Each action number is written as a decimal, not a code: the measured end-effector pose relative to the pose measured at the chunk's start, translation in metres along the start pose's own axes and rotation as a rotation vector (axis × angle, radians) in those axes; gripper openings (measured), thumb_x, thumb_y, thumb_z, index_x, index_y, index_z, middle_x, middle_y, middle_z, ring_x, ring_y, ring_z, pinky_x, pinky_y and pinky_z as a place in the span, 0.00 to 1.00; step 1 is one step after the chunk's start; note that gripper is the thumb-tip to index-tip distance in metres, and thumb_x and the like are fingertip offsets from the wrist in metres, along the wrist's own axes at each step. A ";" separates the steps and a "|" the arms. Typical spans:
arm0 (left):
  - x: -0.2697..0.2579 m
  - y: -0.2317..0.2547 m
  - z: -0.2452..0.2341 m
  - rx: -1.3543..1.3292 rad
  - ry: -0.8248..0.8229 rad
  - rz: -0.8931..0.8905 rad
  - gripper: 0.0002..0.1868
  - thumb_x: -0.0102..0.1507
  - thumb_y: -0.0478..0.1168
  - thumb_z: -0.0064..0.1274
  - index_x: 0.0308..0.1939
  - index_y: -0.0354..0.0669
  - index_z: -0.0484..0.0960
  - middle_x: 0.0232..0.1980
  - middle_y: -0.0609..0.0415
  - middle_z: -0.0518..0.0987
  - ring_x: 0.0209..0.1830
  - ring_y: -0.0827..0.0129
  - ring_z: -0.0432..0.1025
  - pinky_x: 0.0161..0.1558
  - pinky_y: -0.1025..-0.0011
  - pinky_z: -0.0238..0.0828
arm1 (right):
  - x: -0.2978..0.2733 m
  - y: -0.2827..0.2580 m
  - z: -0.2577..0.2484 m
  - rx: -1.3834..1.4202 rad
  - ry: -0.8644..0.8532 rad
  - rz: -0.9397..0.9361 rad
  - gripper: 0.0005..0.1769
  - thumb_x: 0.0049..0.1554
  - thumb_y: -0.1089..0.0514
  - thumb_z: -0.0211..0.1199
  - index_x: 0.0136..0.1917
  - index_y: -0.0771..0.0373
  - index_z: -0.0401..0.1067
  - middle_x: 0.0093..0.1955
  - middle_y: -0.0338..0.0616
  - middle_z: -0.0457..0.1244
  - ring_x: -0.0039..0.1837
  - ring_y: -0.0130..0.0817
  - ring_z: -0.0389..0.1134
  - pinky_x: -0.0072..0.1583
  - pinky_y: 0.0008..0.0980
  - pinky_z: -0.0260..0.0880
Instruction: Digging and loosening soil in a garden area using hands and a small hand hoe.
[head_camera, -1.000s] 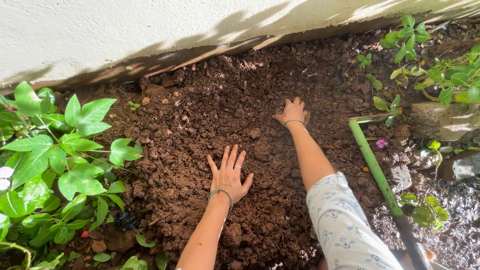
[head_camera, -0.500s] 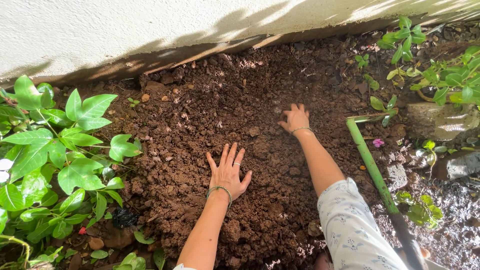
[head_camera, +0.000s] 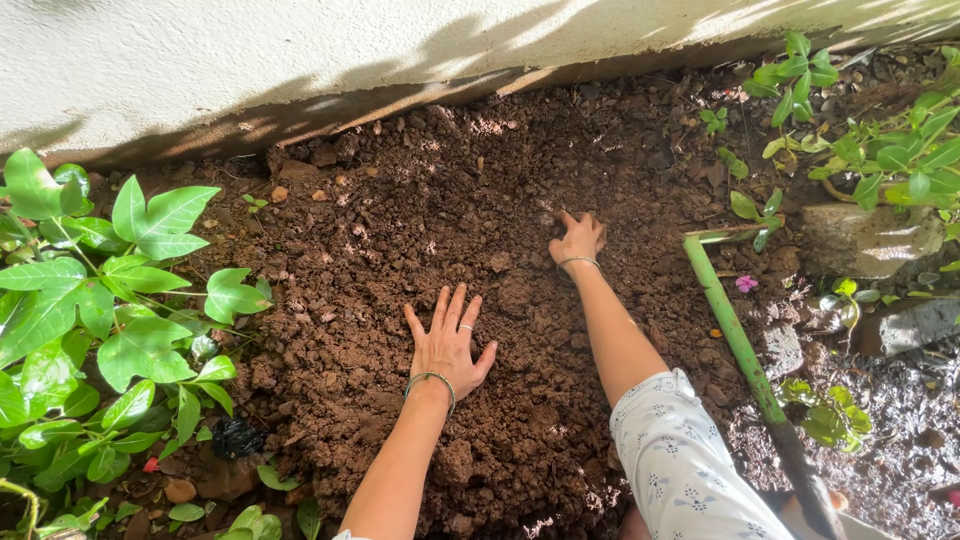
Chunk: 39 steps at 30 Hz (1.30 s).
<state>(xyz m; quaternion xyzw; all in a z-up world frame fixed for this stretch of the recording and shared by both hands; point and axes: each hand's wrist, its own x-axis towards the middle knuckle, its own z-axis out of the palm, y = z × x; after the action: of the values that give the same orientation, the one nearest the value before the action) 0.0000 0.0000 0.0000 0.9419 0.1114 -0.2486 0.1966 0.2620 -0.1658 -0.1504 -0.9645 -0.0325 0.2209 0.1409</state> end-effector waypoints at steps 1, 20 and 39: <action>0.001 -0.001 0.003 -0.004 0.000 -0.005 0.40 0.66 0.64 0.32 0.78 0.55 0.46 0.82 0.56 0.36 0.81 0.63 0.30 0.71 0.32 0.19 | -0.001 0.001 0.000 -0.003 -0.003 -0.004 0.35 0.47 0.63 0.62 0.68 0.42 0.69 0.76 0.53 0.48 0.80 0.57 0.38 0.78 0.59 0.33; 0.006 -0.005 0.010 -0.031 0.012 0.019 0.40 0.65 0.64 0.33 0.77 0.54 0.46 0.82 0.55 0.36 0.81 0.64 0.30 0.71 0.31 0.17 | -0.002 -0.057 -0.042 -0.246 -0.017 0.109 0.56 0.42 0.37 0.79 0.71 0.65 0.53 0.75 0.59 0.46 0.77 0.54 0.49 0.65 0.53 0.68; 0.000 -0.003 0.006 -0.041 0.041 0.013 0.39 0.66 0.62 0.34 0.77 0.54 0.48 0.82 0.55 0.39 0.81 0.63 0.32 0.71 0.33 0.17 | -0.039 -0.029 -0.022 -0.520 -0.054 -0.141 0.47 0.58 0.34 0.56 0.75 0.71 0.51 0.77 0.66 0.44 0.76 0.57 0.49 0.62 0.48 0.72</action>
<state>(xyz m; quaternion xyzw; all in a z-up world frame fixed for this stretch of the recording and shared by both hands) -0.0033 0.0005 -0.0063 0.9433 0.1142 -0.2257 0.2151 0.2363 -0.1483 -0.1066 -0.9575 -0.1589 0.2203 -0.0973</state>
